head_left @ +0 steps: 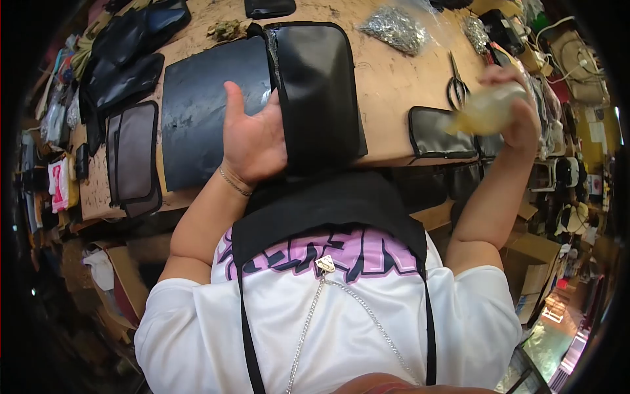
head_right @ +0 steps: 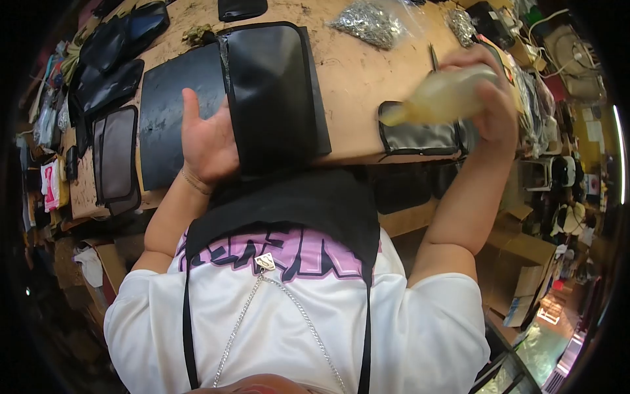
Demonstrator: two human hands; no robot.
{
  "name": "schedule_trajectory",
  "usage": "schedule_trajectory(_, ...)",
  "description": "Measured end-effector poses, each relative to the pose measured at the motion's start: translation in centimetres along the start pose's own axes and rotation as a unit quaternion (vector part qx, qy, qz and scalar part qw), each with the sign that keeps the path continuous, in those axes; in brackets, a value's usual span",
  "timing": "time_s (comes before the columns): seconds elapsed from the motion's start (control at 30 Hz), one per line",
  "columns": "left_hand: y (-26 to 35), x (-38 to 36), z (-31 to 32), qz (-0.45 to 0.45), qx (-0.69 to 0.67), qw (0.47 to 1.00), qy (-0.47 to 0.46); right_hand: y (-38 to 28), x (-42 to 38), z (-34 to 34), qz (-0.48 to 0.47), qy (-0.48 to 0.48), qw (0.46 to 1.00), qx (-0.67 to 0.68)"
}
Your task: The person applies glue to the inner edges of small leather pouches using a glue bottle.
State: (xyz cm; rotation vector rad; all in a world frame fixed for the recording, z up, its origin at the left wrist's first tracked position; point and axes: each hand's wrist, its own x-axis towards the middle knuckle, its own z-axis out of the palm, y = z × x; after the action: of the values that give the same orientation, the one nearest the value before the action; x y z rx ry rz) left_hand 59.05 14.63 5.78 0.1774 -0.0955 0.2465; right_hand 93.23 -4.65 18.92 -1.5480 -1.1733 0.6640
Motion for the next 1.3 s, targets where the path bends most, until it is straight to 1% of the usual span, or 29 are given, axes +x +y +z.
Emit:
schedule_trajectory(0.03, 0.0, 0.1, -0.3, -0.007, -0.015, 0.999, -0.032, 0.4, 0.7, 0.2, 0.069, 0.036, 0.985, -0.152)
schedule_trajectory(0.07, 0.0, 0.2, -0.3, -0.01, 0.002, 1.0, -0.018, 0.7, 1.0, 0.7, 0.137, 0.07, 0.942, -0.298)
schedule_trajectory(0.1, -0.2, 0.2, 0.0, -0.013, 0.019, 1.0, -0.003, 0.1, 0.9, 2.9, 0.071, 0.139, 0.808, -0.568)
schedule_trajectory(0.13, -0.3, 0.3, 0.2, -0.016, 0.034, 0.999, 0.01, 0.5, 0.8, 3.6, 0.029, 0.125, 0.915, -0.382)
schedule_trajectory(0.17, -0.6, 0.4, 0.4, -0.018, 0.039, 0.999, 0.01, 1.2, 0.8, 4.0, -0.016, 0.104, 0.978, -0.179)
schedule_trajectory(0.2, -0.9, 0.5, 0.7, -0.02, 0.043, 0.999, 0.011, 1.7, 0.7, 4.6, -0.059, 0.079, 0.995, 0.034)
schedule_trajectory(0.23, -1.2, 0.5, 0.9, -0.024, 0.048, 0.998, 0.013, 1.5, 0.5, 6.3, -0.076, 0.029, 0.981, 0.174)
schedule_trajectory(0.27, -1.2, 0.6, 0.8, -0.031, 0.054, 0.998, 0.006, 1.8, 0.9, 7.2, -0.077, 0.054, 0.993, 0.076)
schedule_trajectory(0.33, -1.1, 0.6, 0.7, -0.046, 0.064, 0.997, -0.004, 2.7, 2.1, 8.4, -0.072, 0.099, 0.985, -0.122)
schedule_trajectory(0.37, -1.2, 0.6, 0.8, -0.049, 0.066, 0.997, 0.002, 2.6, 2.2, 8.7, -0.051, 0.072, 0.996, -0.032)
schedule_trajectory(0.47, -1.6, 0.6, 1.4, -0.054, 0.07, 0.996, 0.026, 2.5, 3.1, 10.0, -0.08, 0.025, 0.982, 0.169)
schedule_trajectory(0.5, -1.7, 0.6, 1.7, -0.056, 0.07, 0.995, 0.037, 1.7, 3.1, 10.8, -0.05, 0.054, 0.989, 0.125)
schedule_trajectory(0.6, -1.8, 0.5, 2.1, -0.065, 0.08, 0.994, 0.049, 0.0, 3.1, 11.0, -0.039, 0.044, 0.998, 0.032)
schedule_trajectory(0.63, -1.8, 0.4, 2.1, -0.067, 0.083, 0.993, 0.048, -0.4, 3.1, 11.0, -0.037, 0.042, 0.997, 0.046)
schedule_trajectory(0.73, -1.6, 0.4, 1.6, -0.07, 0.09, 0.993, 0.036, 1.2, 4.3, 10.5, -0.077, 0.045, 0.995, 0.046)
schedule_trajectory(0.83, -1.9, 0.6, 2.1, -0.072, 0.107, 0.987, 0.095, 1.4, 4.5, 10.4, -0.077, 0.037, 0.995, 0.049)
schedule_trajectory(0.93, -1.8, 0.6, 1.3, -0.078, 0.077, 0.993, 0.04, 0.7, 4.5, 10.6, -0.08, 0.038, 0.995, 0.048)
schedule_trajectory(1.13, -1.5, 0.7, 0.5, -0.086, 0.024, 0.996, -0.029, 0.8, 4.8, 10.9, -0.096, 0.027, 0.994, 0.045)
schedule_trajectory(1.23, -1.5, 0.7, 0.4, -0.087, 0.03, 0.995, -0.049, 1.6, 5.1, 10.9, -0.106, 0.015, 0.994, 0.015)
schedule_trajectory(1.3, -1.4, 0.6, 0.4, -0.086, 0.033, 0.995, -0.039, 1.6, 4.9, 11.1, -0.107, 0.004, 0.994, 0.001)
